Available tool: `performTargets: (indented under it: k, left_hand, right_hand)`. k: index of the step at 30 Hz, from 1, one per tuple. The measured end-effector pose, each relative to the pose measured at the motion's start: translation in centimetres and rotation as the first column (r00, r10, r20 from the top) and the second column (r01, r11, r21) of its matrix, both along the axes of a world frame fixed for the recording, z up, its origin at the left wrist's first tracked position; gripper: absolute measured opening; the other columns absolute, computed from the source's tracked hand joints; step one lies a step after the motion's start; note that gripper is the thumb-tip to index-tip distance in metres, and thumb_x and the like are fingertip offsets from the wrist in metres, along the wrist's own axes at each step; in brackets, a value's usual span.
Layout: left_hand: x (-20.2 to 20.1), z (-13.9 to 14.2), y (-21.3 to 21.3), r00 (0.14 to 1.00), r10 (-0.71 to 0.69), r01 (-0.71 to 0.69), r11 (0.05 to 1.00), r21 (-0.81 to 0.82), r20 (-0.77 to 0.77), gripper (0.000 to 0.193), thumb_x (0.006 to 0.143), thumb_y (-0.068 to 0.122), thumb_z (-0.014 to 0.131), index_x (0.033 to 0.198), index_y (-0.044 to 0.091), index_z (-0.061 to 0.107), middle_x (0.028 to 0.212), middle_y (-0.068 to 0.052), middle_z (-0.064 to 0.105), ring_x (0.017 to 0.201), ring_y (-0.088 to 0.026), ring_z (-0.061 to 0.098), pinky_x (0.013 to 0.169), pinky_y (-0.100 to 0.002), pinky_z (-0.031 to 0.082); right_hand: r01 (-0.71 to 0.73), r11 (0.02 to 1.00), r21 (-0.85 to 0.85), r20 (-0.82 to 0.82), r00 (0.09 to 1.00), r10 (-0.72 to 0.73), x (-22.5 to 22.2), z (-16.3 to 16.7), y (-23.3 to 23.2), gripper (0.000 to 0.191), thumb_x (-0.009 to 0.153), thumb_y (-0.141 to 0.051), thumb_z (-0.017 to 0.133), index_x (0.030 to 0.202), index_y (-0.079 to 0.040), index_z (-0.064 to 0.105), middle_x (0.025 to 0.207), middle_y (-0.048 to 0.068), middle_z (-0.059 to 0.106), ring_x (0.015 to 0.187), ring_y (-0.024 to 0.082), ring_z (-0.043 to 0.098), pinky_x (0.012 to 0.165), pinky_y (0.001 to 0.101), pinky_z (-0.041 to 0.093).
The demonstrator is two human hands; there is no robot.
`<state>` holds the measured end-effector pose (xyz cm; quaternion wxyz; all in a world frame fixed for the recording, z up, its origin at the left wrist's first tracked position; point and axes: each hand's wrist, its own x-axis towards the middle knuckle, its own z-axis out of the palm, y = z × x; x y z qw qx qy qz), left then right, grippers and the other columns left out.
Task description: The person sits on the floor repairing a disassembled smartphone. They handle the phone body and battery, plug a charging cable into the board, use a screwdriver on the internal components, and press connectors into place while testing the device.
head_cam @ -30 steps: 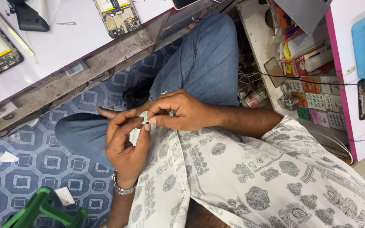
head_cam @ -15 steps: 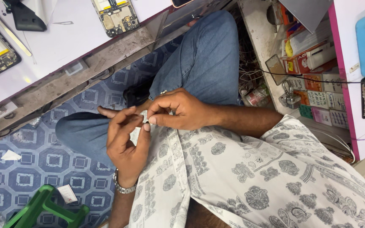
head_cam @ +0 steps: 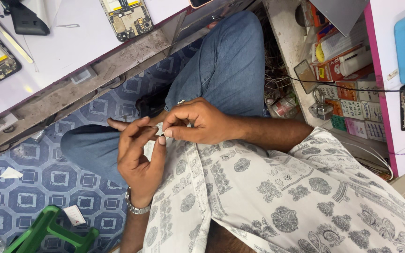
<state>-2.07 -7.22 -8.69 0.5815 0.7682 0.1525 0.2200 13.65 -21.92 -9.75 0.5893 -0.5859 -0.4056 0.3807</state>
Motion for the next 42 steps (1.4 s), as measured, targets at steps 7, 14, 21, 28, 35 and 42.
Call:
performTargets:
  k: [7,14,21,28,35,42]
  left_hand:
    - [0.1,-0.2,-0.3,1.000,-0.006,0.007,0.999,-0.052,0.029,0.013,0.095,-0.007,0.072,0.108,-0.004,0.070,0.134,-0.015,0.062,0.111,-0.021,0.069,0.098,-0.033,0.057]
    - [0.3,-0.2,-0.2,0.999,0.002,0.000,0.999,-0.052,0.040,0.012,0.093,-0.007,0.074,0.105,-0.004,0.070,0.133,-0.014,0.062,0.111,-0.020,0.069,0.098,-0.033,0.057]
    - [0.4,-0.6,-0.1,0.997,0.011,-0.001,0.992,-0.124,0.081,0.012,0.091,-0.009,0.076,0.099,-0.005,0.068,0.132,-0.014,0.061,0.112,-0.020,0.068,0.101,-0.034,0.057]
    - [0.9,-0.4,0.1,0.998,-0.005,0.011,0.993,-0.116,0.057,0.012,0.091,-0.007,0.078,0.099,-0.005,0.068,0.132,-0.015,0.061,0.112,-0.020,0.067,0.101,-0.033,0.056]
    - [2.7,0.1,0.3,0.975,0.218,-0.222,0.970,-0.100,-0.052,0.014,0.093,0.000,0.081,0.097,-0.004,0.068,0.106,-0.009,0.066,0.089,-0.016,0.062,0.078,-0.025,0.051]
    - [6.2,-0.3,2.5,0.990,0.136,-0.140,0.965,-0.221,-0.033,0.011,0.107,0.006,0.068,0.108,-0.003,0.074,0.100,-0.008,0.077,0.085,-0.011,0.073,0.078,-0.021,0.059]
  right_hand:
    - [0.008,1.000,-0.006,-0.024,1.000,-0.008,0.1,0.0,0.1,0.017,0.100,-0.015,0.074,0.110,-0.002,0.070,0.087,-0.001,0.069,0.075,0.003,0.060,0.064,0.0228,0.048]
    - [0.003,1.000,0.002,-0.009,1.000,-0.003,0.2,-0.2,0.0,0.013,0.101,-0.012,0.073,0.110,-0.003,0.072,0.099,0.001,0.071,0.080,0.004,0.063,0.067,0.0226,0.050]
    - [-0.026,0.999,0.021,-0.173,0.984,0.030,0.2,-0.9,0.0,0.014,0.103,-0.010,0.071,0.112,0.000,0.070,0.099,0.003,0.071,0.085,0.005,0.064,0.071,0.0223,0.052]
    - [-0.080,0.996,0.033,-0.577,0.813,0.084,0.2,-1.8,-0.2,0.017,0.103,-0.007,0.066,0.118,0.002,0.066,0.108,0.007,0.073,0.087,0.006,0.068,0.072,0.0218,0.056]
    - [0.053,0.998,-0.018,-0.558,0.828,-0.054,2.9,-3.0,-2.7,0.013,0.106,-0.003,0.064,0.115,0.004,0.067,0.097,0.011,0.073,0.083,0.012,0.071,0.071,0.0259,0.059]
    - [0.226,0.974,0.021,-0.674,0.723,-0.153,5.3,-3.5,-4.4,0.011,0.104,0.004,0.061,0.112,0.005,0.067,0.096,0.016,0.072,0.081,0.021,0.071,0.067,0.0334,0.058]
